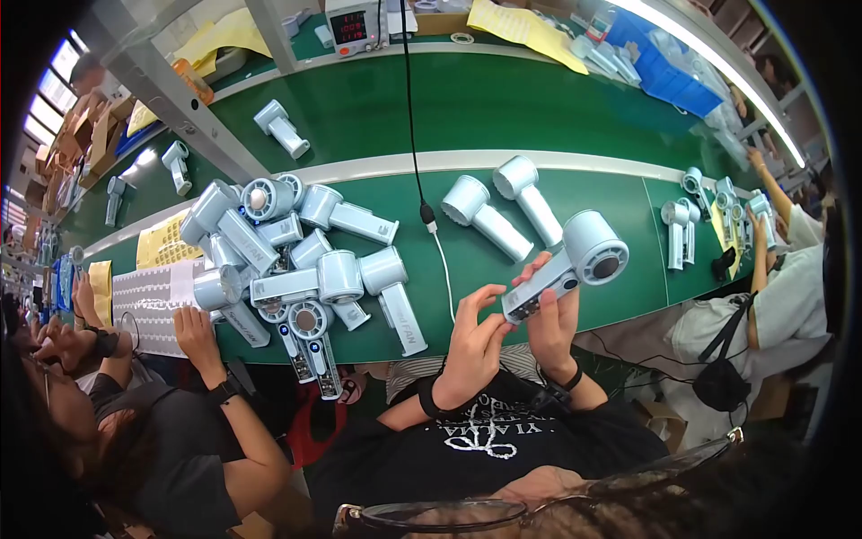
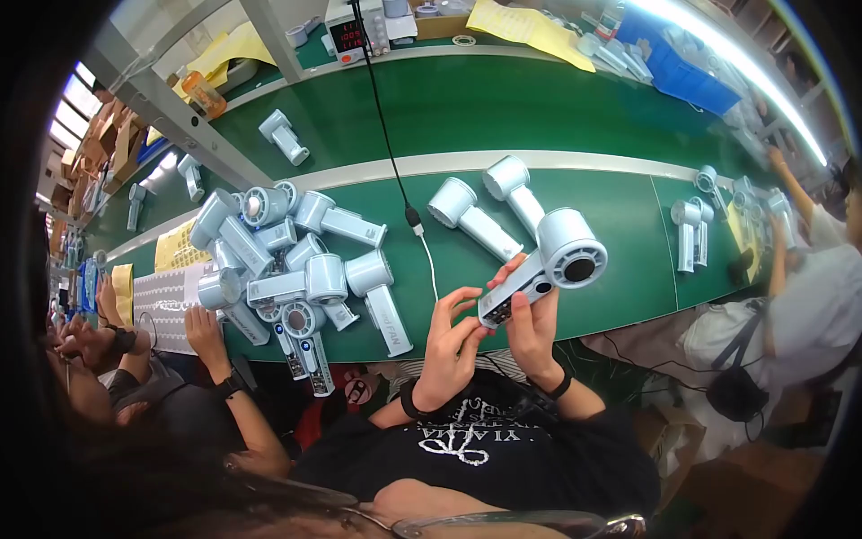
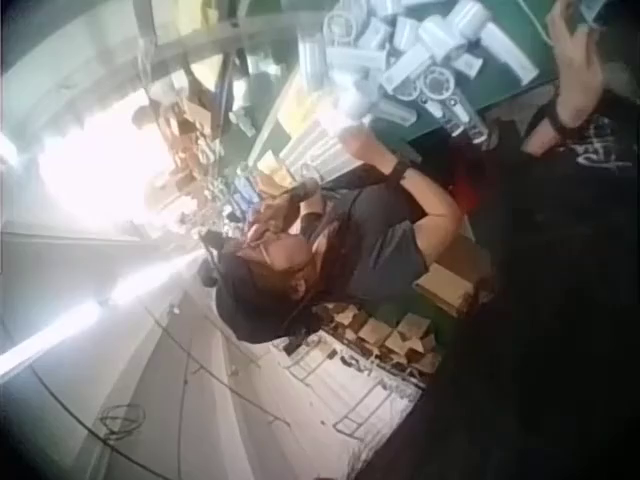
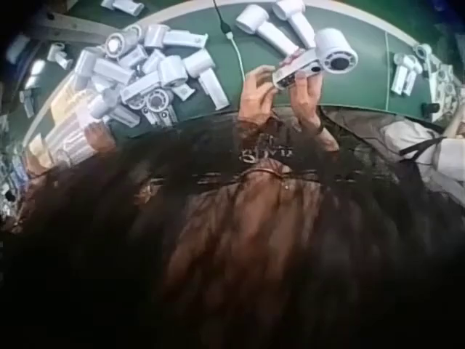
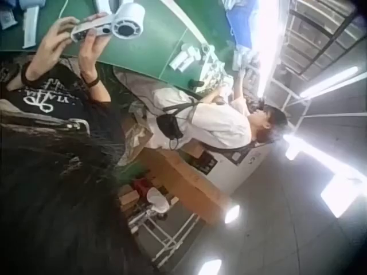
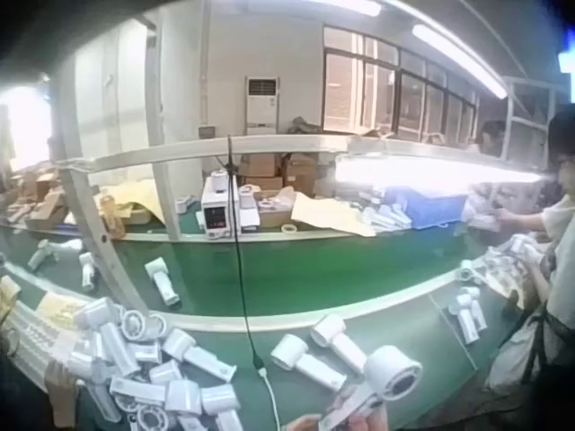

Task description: Inspecting and moving handheld fans along a factory production line.

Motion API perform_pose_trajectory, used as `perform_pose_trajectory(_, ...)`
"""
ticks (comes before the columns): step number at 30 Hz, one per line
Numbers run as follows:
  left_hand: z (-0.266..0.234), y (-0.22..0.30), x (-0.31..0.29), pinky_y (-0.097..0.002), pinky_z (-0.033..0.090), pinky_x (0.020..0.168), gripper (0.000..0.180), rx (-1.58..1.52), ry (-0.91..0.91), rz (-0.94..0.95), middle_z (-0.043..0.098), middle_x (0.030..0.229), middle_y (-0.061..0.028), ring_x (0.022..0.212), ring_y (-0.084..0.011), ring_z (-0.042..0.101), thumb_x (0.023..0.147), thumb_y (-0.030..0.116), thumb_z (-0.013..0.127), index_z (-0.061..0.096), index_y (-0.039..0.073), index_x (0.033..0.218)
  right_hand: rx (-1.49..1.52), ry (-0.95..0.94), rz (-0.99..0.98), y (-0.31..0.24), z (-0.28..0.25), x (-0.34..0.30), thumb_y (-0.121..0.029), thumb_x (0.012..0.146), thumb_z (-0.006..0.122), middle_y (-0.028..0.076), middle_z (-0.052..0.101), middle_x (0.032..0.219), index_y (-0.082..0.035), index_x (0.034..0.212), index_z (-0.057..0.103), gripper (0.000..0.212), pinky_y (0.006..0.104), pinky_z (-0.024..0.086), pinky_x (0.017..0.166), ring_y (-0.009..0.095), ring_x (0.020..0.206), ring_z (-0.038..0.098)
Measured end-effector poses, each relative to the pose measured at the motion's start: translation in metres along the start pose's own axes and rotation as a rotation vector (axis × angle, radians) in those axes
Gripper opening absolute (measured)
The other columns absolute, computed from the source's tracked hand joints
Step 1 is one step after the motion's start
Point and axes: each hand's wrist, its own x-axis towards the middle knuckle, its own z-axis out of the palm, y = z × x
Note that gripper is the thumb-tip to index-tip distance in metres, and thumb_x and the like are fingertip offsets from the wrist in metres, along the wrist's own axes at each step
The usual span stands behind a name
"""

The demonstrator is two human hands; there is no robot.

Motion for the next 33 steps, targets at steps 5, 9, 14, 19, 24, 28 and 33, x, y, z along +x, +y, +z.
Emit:
perform_pose_trajectory(5, 0.001, 0.005, 0.004, -0.0398, 0.046, 0.092, 0.003, 0.009, -0.015, -0.011, 0.049, 0.121, -0.0185, 0.106, -0.0333, 0.052, 0.079, -0.008, 0.059, 0.06, -0.007, 0.082, -0.02, 0.115, -0.021, 0.004, 0.005, -0.002, -0.021, 0.098, 0.046, 0.012, 0.045, 0.111, -0.001, 0.124, 0.031, 0.036, 0.0305, 0.044, 0.088, 0.017, 0.099, 0.05)
perform_pose_trajectory(9, 0.008, 0.004, 0.004, -0.0399, 0.046, 0.089, 0.004, -0.02, 0.053, -0.043, 0.051, 0.121, -0.018, 0.104, -0.0343, 0.052, 0.078, -0.009, 0.059, 0.058, -0.007, 0.081, -0.095, 0.094, -0.001, 0.008, 0.002, -0.002, -0.021, 0.099, 0.043, 0.011, 0.045, 0.113, 0.0, 0.126, 0.031, 0.036, 0.0306, 0.043, 0.089, 0.016, 0.101, 0.049)
perform_pose_trajectory(14, 0.005, -0.001, 0.005, -0.0397, 0.046, 0.089, 0.003, -0.049, 0.033, -0.06, 0.05, 0.121, -0.0178, 0.104, -0.0347, 0.051, 0.078, -0.008, 0.06, 0.059, -0.007, 0.082, -0.092, 0.121, 0.017, 0.01, 0.006, -0.003, -0.018, 0.1, 0.038, 0.01, 0.042, 0.118, 0.001, 0.127, 0.032, 0.034, 0.0326, 0.042, 0.092, 0.016, 0.104, 0.047)
perform_pose_trajectory(19, 0.002, -0.006, 0.01, -0.0404, 0.046, 0.089, 0.002, 0.015, -0.023, -0.032, 0.05, 0.122, -0.0173, 0.106, -0.0343, 0.05, 0.08, -0.003, 0.061, 0.061, -0.004, 0.082, -0.128, 0.179, 0.083, 0.004, 0.007, 0.003, -0.018, 0.1, 0.038, 0.01, 0.045, 0.116, 0.001, 0.125, 0.035, 0.031, 0.0324, 0.044, 0.09, 0.017, 0.1, 0.05)
perform_pose_trajectory(24, 0.0, -0.014, 0.012, -0.0408, 0.046, 0.089, 0.003, -0.027, -0.051, -0.045, 0.05, 0.121, -0.0166, 0.107, -0.0335, 0.049, 0.082, 0.001, 0.062, 0.063, -0.002, 0.082, -0.14, 0.132, 0.079, -0.001, -0.003, 0.011, -0.019, 0.1, 0.041, 0.01, 0.048, 0.112, 0.0, 0.124, 0.036, 0.031, 0.0324, 0.046, 0.087, 0.017, 0.096, 0.052)
perform_pose_trajectory(28, 0.0, -0.011, 0.02, -0.0411, 0.046, 0.09, 0.003, -0.03, -0.07, -0.03, 0.051, 0.119, -0.0161, 0.106, -0.0329, 0.05, 0.082, 0.001, 0.062, 0.063, -0.001, 0.08, -0.014, 0.144, 0.037, -0.004, -0.006, 0.019, -0.021, 0.1, 0.043, 0.01, 0.049, 0.109, 0.0, 0.123, 0.037, 0.031, 0.0329, 0.048, 0.083, 0.017, 0.093, 0.053)
perform_pose_trajectory(33, 0.0, -0.015, 0.018, -0.04, 0.047, 0.087, 0.004, -0.054, -0.051, -0.052, 0.051, 0.117, -0.0161, 0.104, -0.0323, 0.051, 0.082, 0.001, 0.062, 0.062, -0.001, 0.078, -0.065, 0.218, 0.046, -0.004, -0.005, 0.027, -0.022, 0.101, 0.044, 0.009, 0.051, 0.105, -0.002, 0.12, 0.041, 0.029, 0.0326, 0.048, 0.08, 0.017, 0.091, 0.054)
